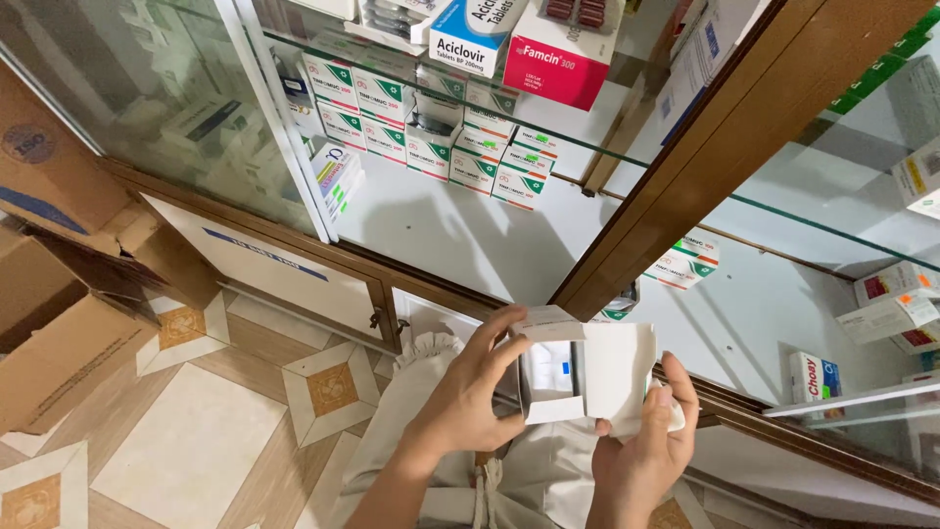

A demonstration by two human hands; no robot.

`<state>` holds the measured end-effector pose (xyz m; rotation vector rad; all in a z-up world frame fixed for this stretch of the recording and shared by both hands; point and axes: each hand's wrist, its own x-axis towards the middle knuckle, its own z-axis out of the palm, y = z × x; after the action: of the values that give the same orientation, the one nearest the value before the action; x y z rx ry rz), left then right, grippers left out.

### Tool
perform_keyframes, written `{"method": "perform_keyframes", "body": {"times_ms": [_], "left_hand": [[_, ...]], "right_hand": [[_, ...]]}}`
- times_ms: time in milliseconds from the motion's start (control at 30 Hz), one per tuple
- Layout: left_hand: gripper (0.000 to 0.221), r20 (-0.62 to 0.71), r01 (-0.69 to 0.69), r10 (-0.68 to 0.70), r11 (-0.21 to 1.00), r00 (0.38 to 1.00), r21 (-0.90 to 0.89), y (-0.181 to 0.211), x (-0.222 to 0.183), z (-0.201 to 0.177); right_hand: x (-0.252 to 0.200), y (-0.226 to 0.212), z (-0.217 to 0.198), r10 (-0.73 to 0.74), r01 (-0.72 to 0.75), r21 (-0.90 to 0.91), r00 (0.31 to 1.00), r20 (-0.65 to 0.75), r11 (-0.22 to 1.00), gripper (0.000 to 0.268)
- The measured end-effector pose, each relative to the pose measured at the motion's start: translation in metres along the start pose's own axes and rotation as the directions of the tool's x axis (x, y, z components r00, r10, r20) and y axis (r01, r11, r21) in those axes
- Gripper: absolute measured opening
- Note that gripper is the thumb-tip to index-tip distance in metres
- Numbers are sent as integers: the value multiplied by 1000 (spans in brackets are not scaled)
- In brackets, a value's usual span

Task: The person sits on the floor in a pharmacy and wipes the exterior of several medicine boxes with a white cloth. They open the boxes to wipe the inside and remove the instruction leaflets to clean them as well.

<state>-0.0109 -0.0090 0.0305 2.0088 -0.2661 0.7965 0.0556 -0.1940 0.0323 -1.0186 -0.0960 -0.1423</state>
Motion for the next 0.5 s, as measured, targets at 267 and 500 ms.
{"method": "perform_keyframes", "body": {"times_ms": [267,500], "left_hand": [[99,223,308,-327,944,918,118,10,6,-1],[99,184,240,-273,953,944,183,8,7,4]], "right_hand": [[8,11,-7,111,-113,95,993,32,989,35],[-8,15,-9,-50,53,-47,996,70,997,34]]}}
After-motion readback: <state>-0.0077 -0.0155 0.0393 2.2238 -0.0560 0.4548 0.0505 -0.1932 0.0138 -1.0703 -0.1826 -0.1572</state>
